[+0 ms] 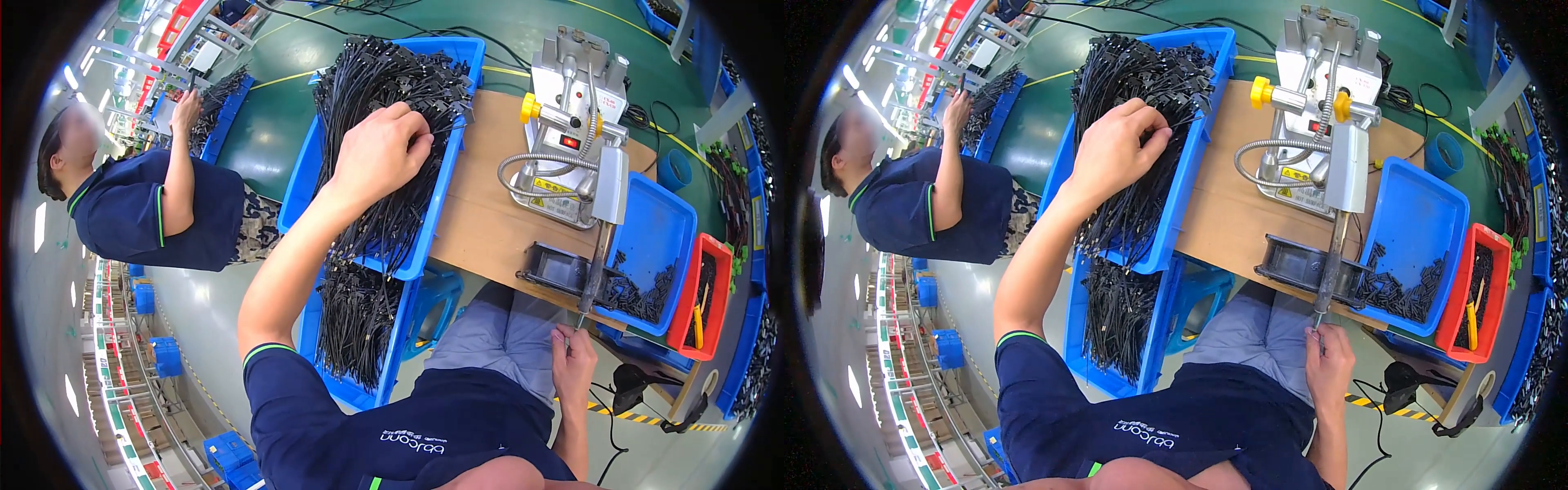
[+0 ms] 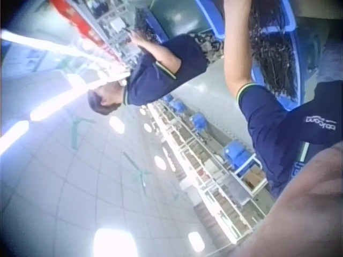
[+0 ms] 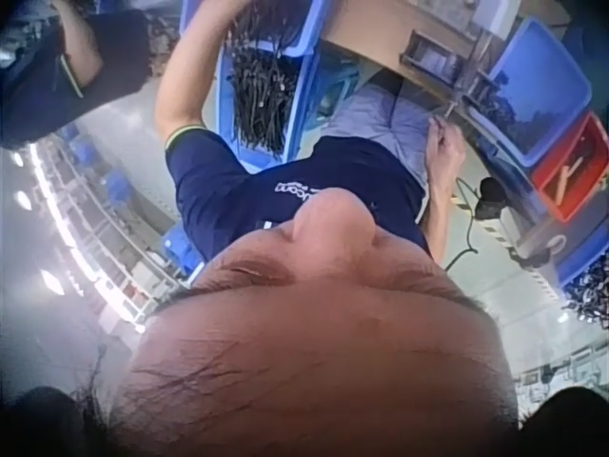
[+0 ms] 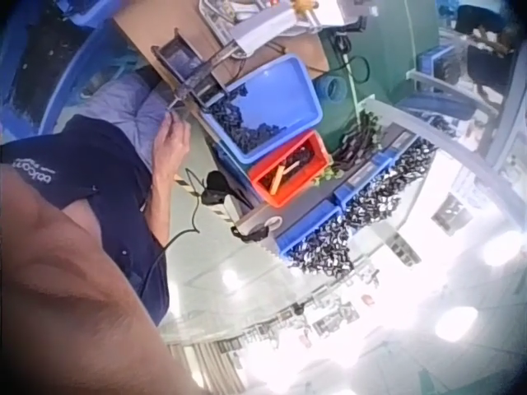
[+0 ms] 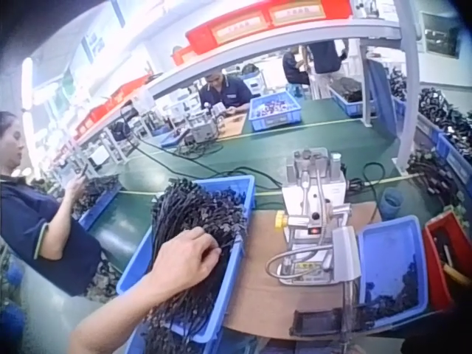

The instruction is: The person assembles electronic cable harnesses and connectors by hand at a factory workstation, taking components from plastic bins and inspecting them.

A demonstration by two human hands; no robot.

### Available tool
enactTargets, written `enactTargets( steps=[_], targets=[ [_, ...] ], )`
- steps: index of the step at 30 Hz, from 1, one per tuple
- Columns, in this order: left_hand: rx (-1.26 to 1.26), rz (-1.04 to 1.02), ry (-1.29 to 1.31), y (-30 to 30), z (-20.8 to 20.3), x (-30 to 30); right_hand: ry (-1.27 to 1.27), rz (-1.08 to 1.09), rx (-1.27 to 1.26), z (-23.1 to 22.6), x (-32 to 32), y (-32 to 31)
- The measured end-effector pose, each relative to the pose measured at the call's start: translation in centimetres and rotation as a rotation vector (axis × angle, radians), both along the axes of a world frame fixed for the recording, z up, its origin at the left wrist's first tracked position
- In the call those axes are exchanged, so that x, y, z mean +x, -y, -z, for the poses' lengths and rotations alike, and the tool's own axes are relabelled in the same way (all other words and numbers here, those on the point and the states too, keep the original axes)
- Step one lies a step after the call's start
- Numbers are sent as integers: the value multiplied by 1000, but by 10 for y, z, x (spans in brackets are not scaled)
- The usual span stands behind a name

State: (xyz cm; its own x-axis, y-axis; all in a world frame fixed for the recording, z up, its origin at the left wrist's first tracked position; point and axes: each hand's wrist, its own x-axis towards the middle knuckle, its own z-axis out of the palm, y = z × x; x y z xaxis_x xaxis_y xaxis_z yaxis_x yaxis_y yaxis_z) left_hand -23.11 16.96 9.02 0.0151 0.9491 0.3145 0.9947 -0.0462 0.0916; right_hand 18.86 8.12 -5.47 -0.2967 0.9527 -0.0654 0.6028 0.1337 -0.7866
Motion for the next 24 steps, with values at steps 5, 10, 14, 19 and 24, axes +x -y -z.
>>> enactTargets(
  steps=[5, 10, 14, 19, 24],
  targets=[
    [97, -129, 103, 3, -17, -15, -14, -24, 46, -1, -6, -2],
    [196, -171, 268, -1, -16, -37, -4, -23, 15, -4, -9, -1],
    [35, -188, 202, -10, -11, -28, 3, -13, 26, 0, -8, 1],
    [56, -175, 53, -21, 4, -32, -7, 2, 46, -2, -8, 2],
    [22, -187, 49, -23, 2, -38, 19, 3, 43, -1, -7, 1]
  ],
)
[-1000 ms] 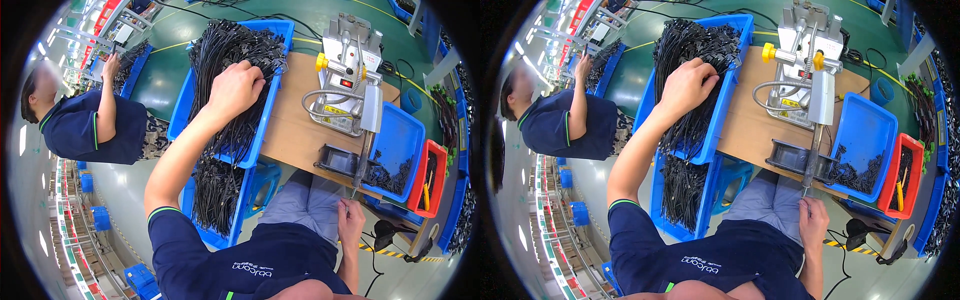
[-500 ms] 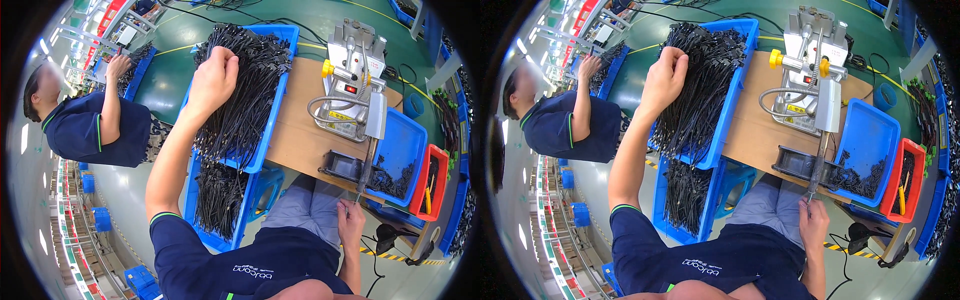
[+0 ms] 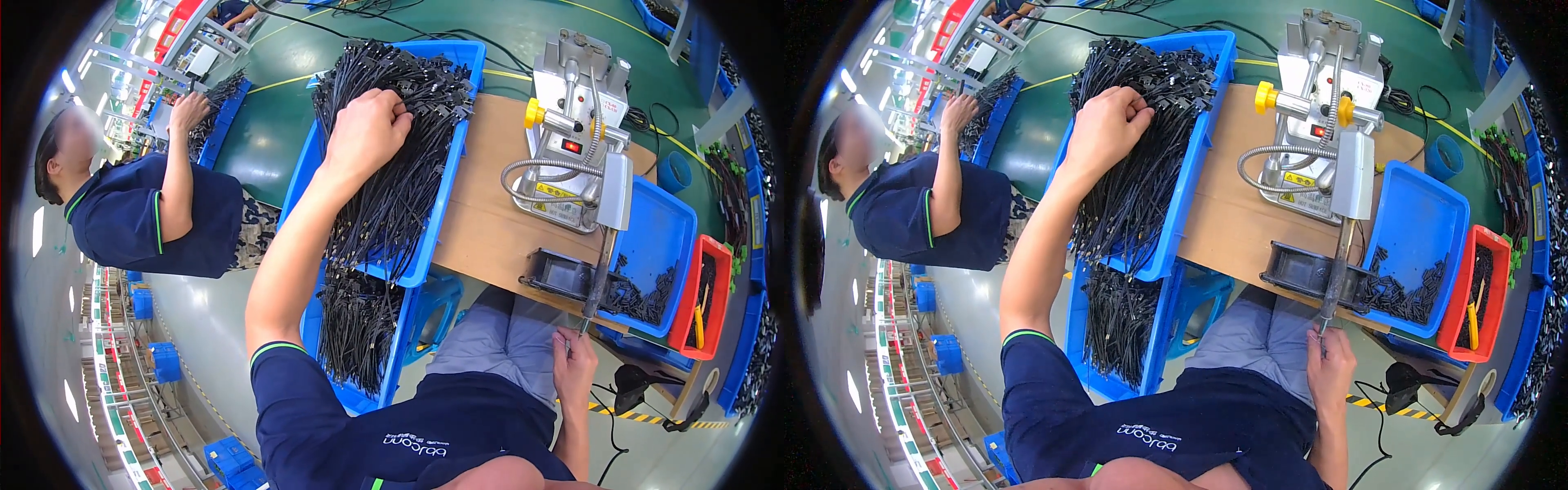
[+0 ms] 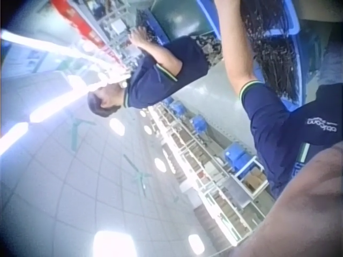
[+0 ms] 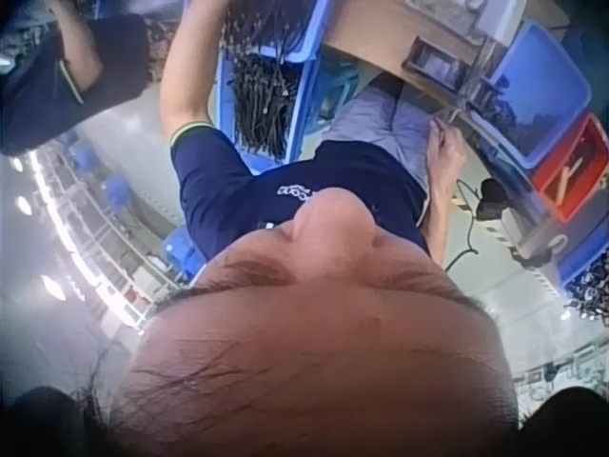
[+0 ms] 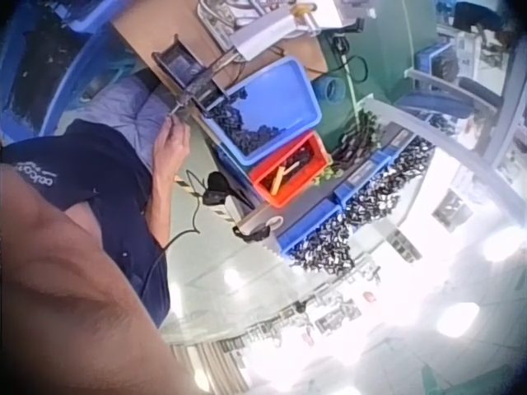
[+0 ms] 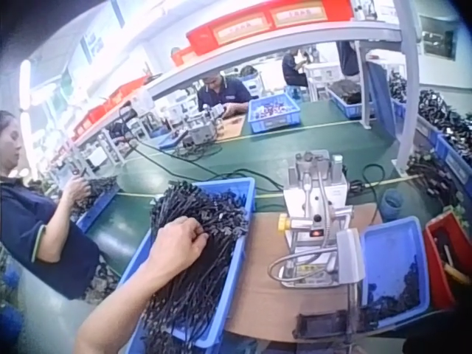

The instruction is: The person assembles electronic cable harnesses and connectors by hand at a factory workstation, taking components from plastic bins and inspecting them.

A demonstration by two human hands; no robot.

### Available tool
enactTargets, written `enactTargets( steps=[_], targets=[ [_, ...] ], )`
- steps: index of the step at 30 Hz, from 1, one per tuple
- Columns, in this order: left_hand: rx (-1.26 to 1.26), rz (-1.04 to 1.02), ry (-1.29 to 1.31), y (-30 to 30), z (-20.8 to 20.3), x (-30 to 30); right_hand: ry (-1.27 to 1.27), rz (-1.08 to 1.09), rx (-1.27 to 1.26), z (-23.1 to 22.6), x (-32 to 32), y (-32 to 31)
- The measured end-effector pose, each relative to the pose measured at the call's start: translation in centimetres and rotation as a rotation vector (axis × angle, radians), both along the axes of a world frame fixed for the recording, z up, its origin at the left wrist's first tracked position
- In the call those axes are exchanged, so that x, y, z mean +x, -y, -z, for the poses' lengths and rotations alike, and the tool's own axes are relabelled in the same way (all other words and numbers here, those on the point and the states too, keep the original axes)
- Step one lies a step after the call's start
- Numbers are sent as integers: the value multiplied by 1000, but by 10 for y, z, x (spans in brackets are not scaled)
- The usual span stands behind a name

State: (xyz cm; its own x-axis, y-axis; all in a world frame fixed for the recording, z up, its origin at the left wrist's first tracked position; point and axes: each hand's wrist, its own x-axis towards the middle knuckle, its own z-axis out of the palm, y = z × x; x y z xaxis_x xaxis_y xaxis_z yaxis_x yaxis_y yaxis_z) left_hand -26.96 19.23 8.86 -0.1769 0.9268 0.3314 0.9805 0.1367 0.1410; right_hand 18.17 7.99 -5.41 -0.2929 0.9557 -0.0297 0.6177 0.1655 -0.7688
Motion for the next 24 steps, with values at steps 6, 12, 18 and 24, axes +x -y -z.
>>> enactTargets(
  steps=[6, 12, 18, 24],
  targets=[
    [70, -64, 158, 5, -19, -6, -14, -11, 15, 3, -3, -2],
    [61, -56, 190, 4, -18, -6, -15, -12, -13, 1, -7, -1],
    [-59, -128, -22, -2, -8, -6, -4, 2, -8, 0, -5, 2],
    [-109, -143, -39, -5, -10, -4, 5, 20, -21, -1, -5, 3]
  ],
)
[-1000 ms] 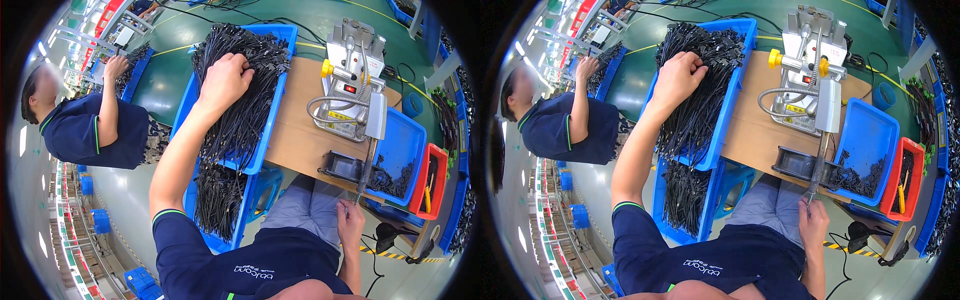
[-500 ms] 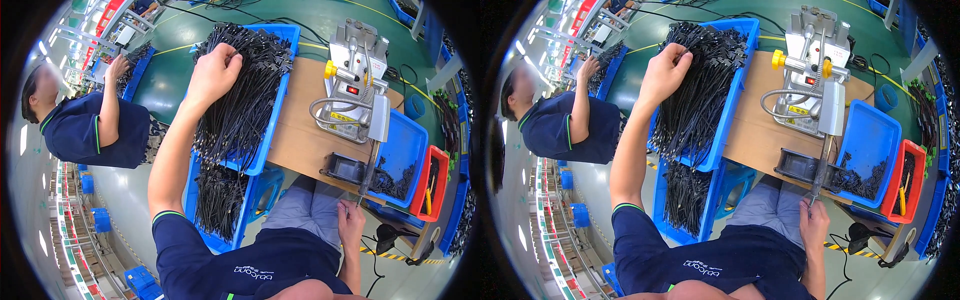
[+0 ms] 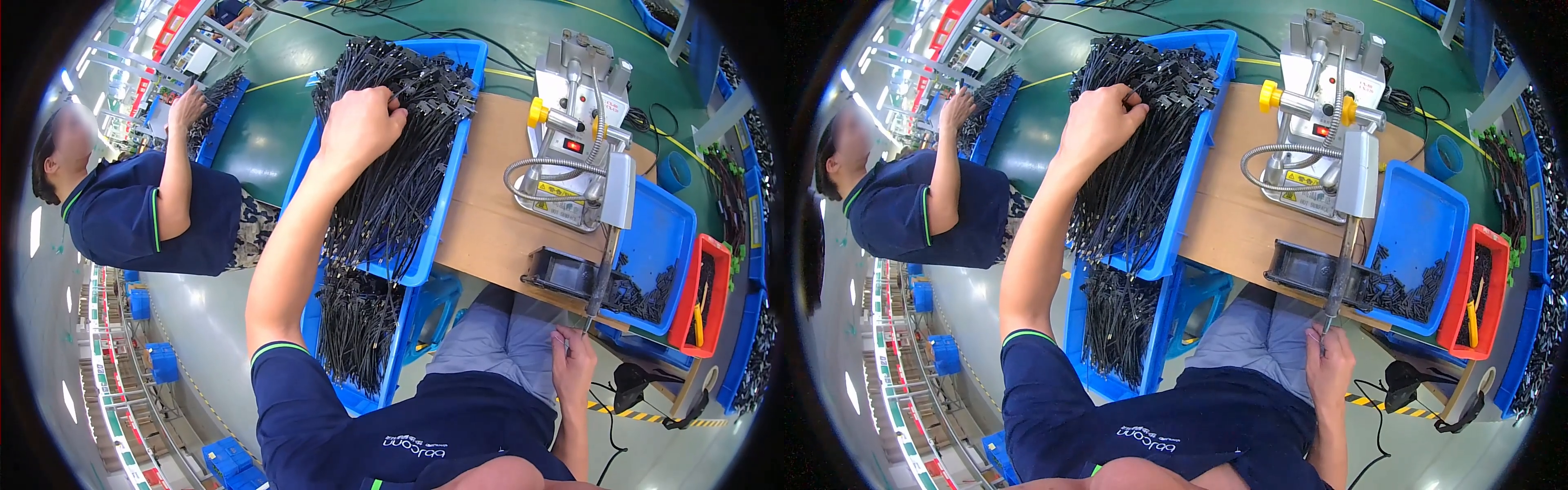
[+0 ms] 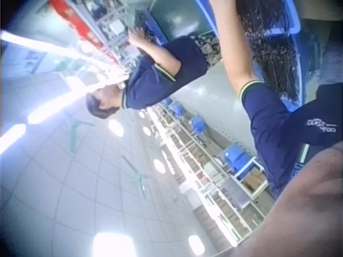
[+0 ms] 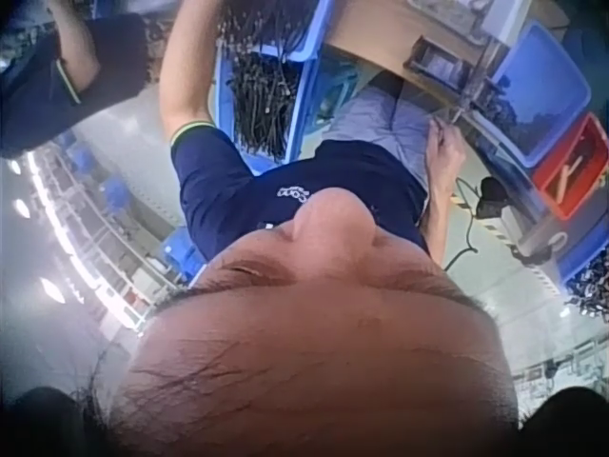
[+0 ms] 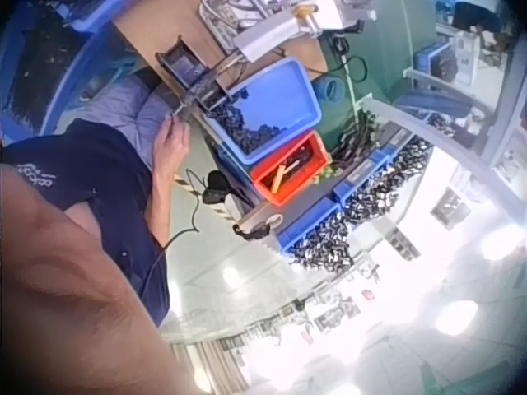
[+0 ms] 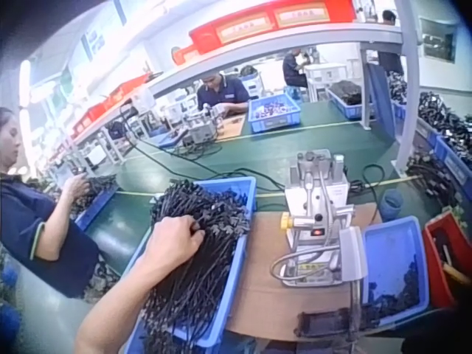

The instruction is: The person assembles electronic cable harnesses and connectors by hand at a factory workstation, taking components from plastic bins and inspecting them.

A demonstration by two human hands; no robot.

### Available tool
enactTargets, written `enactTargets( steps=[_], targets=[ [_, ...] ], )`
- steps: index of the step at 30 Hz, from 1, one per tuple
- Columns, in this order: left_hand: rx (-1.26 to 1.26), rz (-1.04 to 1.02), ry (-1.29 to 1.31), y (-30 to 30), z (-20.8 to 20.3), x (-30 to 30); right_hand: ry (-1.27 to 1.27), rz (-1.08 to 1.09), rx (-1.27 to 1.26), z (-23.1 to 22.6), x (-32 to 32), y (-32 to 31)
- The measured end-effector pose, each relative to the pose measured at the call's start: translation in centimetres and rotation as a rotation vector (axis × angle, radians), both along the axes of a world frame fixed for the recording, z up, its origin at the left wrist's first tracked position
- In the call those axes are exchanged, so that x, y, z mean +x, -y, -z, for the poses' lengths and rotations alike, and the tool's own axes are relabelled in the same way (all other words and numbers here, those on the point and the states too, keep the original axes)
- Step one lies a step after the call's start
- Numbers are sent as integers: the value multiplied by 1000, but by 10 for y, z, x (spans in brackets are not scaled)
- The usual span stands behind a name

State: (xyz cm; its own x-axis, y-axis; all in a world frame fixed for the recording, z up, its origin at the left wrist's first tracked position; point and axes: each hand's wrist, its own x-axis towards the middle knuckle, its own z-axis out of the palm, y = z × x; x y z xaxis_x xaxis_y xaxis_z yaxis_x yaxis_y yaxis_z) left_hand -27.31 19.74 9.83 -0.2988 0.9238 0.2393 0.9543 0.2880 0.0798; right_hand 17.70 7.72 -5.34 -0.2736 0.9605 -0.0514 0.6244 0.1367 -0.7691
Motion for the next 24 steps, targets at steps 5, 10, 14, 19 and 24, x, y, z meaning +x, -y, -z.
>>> enactTargets(
  steps=[5, 10, 14, 19, 24],
  targets=[
    [7, 13, -5, -3, 6, -8, -5, -10, -1, 2, -2, 1],
    [25, -5, 50, -2, 1, -5, -10, -9, 11, 1, -3, 0],
    [60, -9, 166, 1, -3, -10, -6, -3, -4, 1, -2, 0],
    [96, -4, 377, 5, -12, -17, 7, -23, 24, 1, -4, 0],
    [122, -30, 513, 8, -15, -25, -2, -40, 54, 2, -6, 1]
  ],
)
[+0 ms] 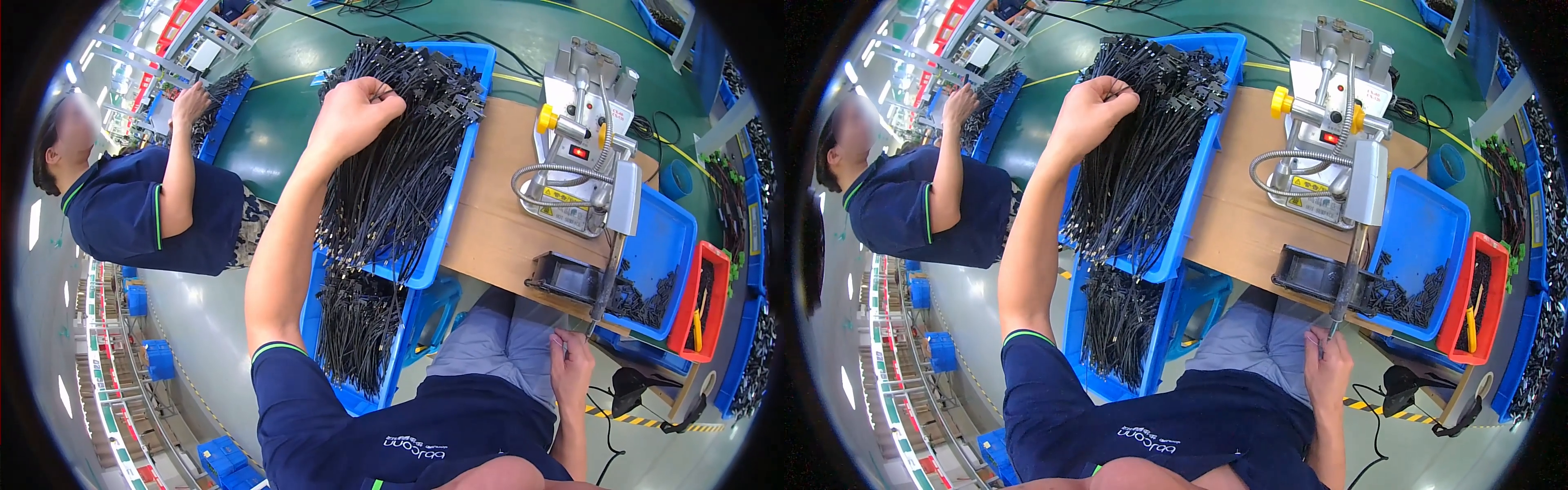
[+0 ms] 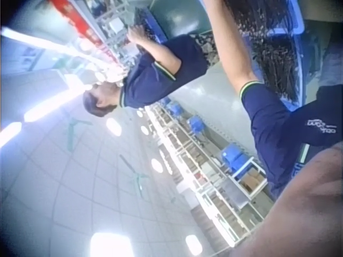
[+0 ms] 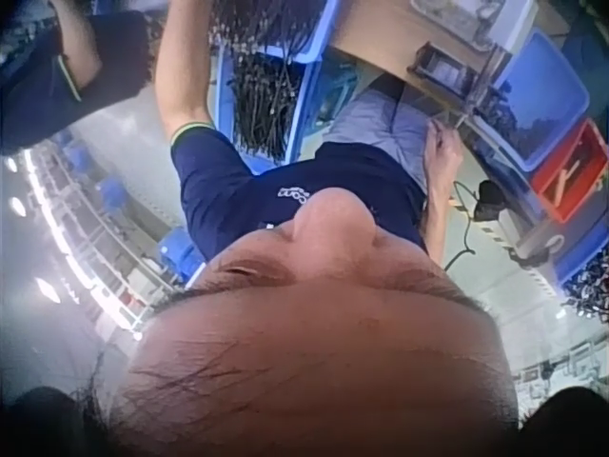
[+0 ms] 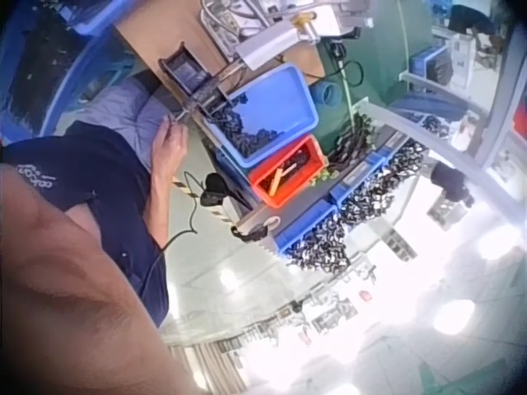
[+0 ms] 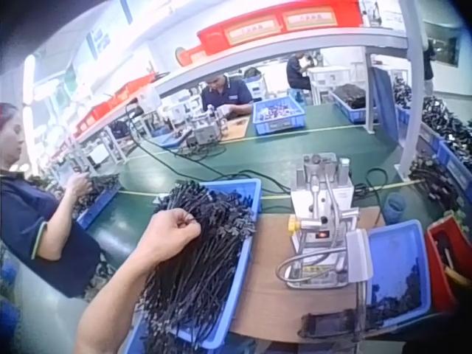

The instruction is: The person assembles electronic cable harnesses and connectors by hand at a factory workstation, taking components from plastic bins and inspecting them.

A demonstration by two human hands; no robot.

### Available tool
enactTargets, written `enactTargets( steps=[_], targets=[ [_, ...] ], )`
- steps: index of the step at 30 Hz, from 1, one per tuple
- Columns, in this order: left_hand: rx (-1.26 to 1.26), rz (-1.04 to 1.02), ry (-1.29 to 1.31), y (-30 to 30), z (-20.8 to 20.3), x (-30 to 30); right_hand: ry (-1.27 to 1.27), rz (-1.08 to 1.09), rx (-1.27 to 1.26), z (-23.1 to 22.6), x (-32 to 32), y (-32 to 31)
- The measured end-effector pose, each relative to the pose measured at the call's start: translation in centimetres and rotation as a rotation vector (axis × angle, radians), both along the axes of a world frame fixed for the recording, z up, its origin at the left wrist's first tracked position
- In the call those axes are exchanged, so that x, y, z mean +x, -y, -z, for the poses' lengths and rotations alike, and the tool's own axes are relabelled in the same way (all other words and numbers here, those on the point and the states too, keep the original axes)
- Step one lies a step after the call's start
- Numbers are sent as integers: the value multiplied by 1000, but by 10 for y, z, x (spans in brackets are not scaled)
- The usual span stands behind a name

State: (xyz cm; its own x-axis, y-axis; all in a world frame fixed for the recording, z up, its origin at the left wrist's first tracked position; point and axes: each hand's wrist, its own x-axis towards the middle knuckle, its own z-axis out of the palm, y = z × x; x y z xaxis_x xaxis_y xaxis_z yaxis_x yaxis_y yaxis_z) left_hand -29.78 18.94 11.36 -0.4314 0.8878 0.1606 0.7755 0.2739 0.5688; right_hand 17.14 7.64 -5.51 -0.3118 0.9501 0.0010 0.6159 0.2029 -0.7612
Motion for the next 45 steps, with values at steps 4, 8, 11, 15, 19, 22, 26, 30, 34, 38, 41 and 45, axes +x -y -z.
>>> enactTargets(
  steps=[4, 8, 11, 15, 19, 22, 26, 30, 34, 38, 41, 45],
  targets=[
    [29, -16, 40, 6, -6, 7, 11, 8, -32, -2, -1, 1],
    [57, -23, -21, 12, -18, 19, 22, 7, -25, -2, -2, 2],
    [85, -54, 12, 15, -22, 17, 8, 3, -29, -4, -4, 2],
    [173, 27, 208, 19, -24, 9, -11, -1, -27, -7, -5, 3],
    [202, 116, 673, 28, -42, 4, -22, -11, -21, -7, -4, 4],
    [213, 160, 862, 35, -54, 8, -26, -24, 7, -7, -3, 5],
    [195, 253, 1038, 41, -62, 1, -36, -29, 4, -8, -3, 6],
    [152, 351, 1184, 45, -67, 2, -60, -25, 13, -8, -2, 7],
    [143, 425, 1250, 52, -74, 6, -49, -30, 60, -7, 0, 10],
    [126, 481, 1349, 57, -80, 8, -66, -31, 69, -8, 0, 12],
    [112, 561, 1439, 60, -82, 8, -68, -20, 32, -11, 1, 15],
    [101, 634, 1499, 66, -89, 12, -56, -15, 40, -14, 3, 19]
  ],
)
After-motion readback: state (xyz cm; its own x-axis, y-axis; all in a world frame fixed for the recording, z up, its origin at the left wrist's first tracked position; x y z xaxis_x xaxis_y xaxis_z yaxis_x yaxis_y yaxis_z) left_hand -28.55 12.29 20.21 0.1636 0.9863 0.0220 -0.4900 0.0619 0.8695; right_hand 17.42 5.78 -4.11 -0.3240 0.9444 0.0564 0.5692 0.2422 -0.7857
